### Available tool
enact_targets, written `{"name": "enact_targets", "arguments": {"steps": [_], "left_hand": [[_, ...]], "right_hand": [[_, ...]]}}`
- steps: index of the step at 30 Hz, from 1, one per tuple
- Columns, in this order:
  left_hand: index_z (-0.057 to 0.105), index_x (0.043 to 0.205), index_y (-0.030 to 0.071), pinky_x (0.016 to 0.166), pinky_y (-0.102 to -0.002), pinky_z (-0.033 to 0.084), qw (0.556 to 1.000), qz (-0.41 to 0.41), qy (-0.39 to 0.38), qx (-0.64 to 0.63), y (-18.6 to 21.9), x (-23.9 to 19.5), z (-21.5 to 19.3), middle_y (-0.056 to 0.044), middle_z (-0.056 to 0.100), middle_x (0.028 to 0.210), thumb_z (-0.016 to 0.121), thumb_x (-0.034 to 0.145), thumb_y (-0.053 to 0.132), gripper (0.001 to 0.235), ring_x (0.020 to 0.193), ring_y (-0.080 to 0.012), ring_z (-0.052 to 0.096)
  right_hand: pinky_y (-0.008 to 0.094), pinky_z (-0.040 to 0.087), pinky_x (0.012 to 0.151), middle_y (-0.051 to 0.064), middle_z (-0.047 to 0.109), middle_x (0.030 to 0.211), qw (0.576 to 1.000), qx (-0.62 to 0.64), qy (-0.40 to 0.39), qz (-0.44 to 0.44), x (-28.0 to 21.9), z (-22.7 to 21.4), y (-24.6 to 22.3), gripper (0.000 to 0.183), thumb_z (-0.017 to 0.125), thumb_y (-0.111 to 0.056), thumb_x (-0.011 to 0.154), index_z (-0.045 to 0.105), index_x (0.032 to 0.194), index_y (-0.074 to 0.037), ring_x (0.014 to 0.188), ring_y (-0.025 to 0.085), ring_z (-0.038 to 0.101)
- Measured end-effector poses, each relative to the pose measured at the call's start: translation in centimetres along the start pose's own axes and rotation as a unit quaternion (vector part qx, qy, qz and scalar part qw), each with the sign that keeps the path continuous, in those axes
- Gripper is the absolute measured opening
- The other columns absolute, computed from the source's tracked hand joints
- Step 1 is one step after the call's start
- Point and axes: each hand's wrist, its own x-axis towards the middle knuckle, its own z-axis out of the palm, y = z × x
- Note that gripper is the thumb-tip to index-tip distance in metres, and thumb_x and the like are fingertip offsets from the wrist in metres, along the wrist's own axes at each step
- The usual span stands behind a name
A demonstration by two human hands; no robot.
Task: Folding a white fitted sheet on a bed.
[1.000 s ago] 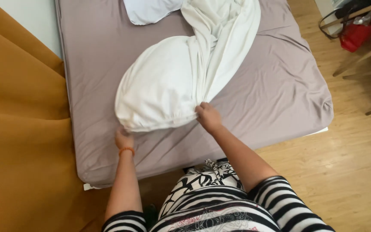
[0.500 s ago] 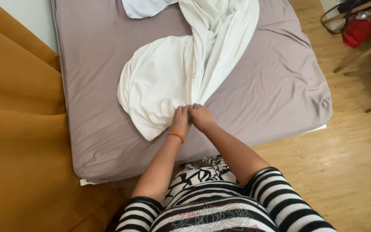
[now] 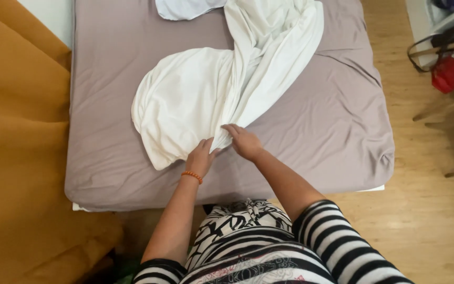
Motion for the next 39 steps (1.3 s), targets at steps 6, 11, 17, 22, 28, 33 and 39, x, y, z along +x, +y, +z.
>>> {"name": "enact_targets", "arguments": {"steps": [6,11,17,22,28,33,39], "left_hand": [[0.069,0.128,0.013,0.074,-0.042,0.056,0.997,0.006,0.064,0.043,1.2,-1.5,0.5,-0.008,0.069,0.095,0.065,0.098,0.031,0.036,0.085,-0.0298,0.068],[0.068,0.132,0.019,0.071,-0.042,0.055,0.998,-0.004,0.058,0.034,1.4,-1.7,1.1,-0.007,0.068,0.09,0.066,0.097,0.028,0.036,0.08,-0.0283,0.067],[0.066,0.138,0.03,0.068,-0.037,0.057,0.998,0.036,-0.04,0.026,0.4,-1.7,1.8,-0.007,0.068,0.084,0.065,0.096,0.019,0.043,0.074,-0.0242,0.066],[0.066,0.135,0.031,0.063,-0.032,0.059,0.994,0.107,-0.012,-0.005,-0.7,-2.2,3.5,-0.004,0.071,0.089,0.065,0.097,0.018,0.04,0.071,-0.0207,0.067],[0.065,0.138,0.022,0.067,-0.032,0.059,0.983,0.174,-0.001,0.064,-0.4,-1.8,0.7,-0.003,0.068,0.081,0.064,0.096,0.013,0.043,0.076,-0.0193,0.069],[0.063,0.138,0.022,0.058,-0.03,0.057,0.977,0.204,0.037,0.05,-2.3,-1.1,0.7,-0.003,0.068,0.076,0.068,0.098,0.025,0.041,0.066,-0.0179,0.066],[0.055,0.148,0.028,0.048,-0.025,0.056,0.991,0.123,-0.023,0.04,-6.7,-0.6,3.1,-0.002,0.069,0.076,0.062,0.103,0.034,0.046,0.058,-0.0139,0.063]], "right_hand": [[0.044,0.052,0.102,0.002,0.057,0.142,0.977,-0.141,-0.139,0.082,2.0,-1.0,7.6,0.045,0.048,-0.002,0.095,0.061,0.133,-0.021,0.133,0.025,0.055],[0.045,0.05,0.103,0.006,0.053,0.146,0.97,-0.18,-0.133,0.093,3.8,-0.3,17.0,0.045,0.048,0.0,0.094,0.061,0.132,-0.02,0.133,0.029,0.052],[0.047,0.051,0.099,0.013,0.057,0.139,0.969,-0.161,-0.118,0.148,8.1,-4.9,15.4,0.052,0.047,0.001,0.094,0.05,0.143,-0.016,0.128,0.034,0.053],[0.047,0.051,0.096,0.014,0.067,0.124,0.979,-0.141,-0.106,0.106,12.7,-5.2,11.0,0.051,0.046,-0.006,0.101,0.047,0.149,-0.023,0.119,0.034,0.06],[0.041,0.058,0.077,0.008,0.072,0.104,0.916,-0.305,-0.245,0.083,16.9,-1.6,10.6,0.055,0.046,-0.009,0.104,0.044,0.153,-0.034,0.1,0.028,0.072],[0.04,0.058,0.073,0.006,0.073,0.107,0.905,-0.336,-0.237,0.111,18.0,0.1,12.0,0.052,0.047,-0.009,0.103,0.047,0.151,-0.03,0.099,0.027,0.072],[0.042,0.058,0.073,0.01,0.073,0.107,0.923,-0.296,-0.165,0.184,16.2,-3.5,12.5,0.057,0.047,-0.008,0.102,0.043,0.155,-0.03,0.095,0.03,0.073]]}}
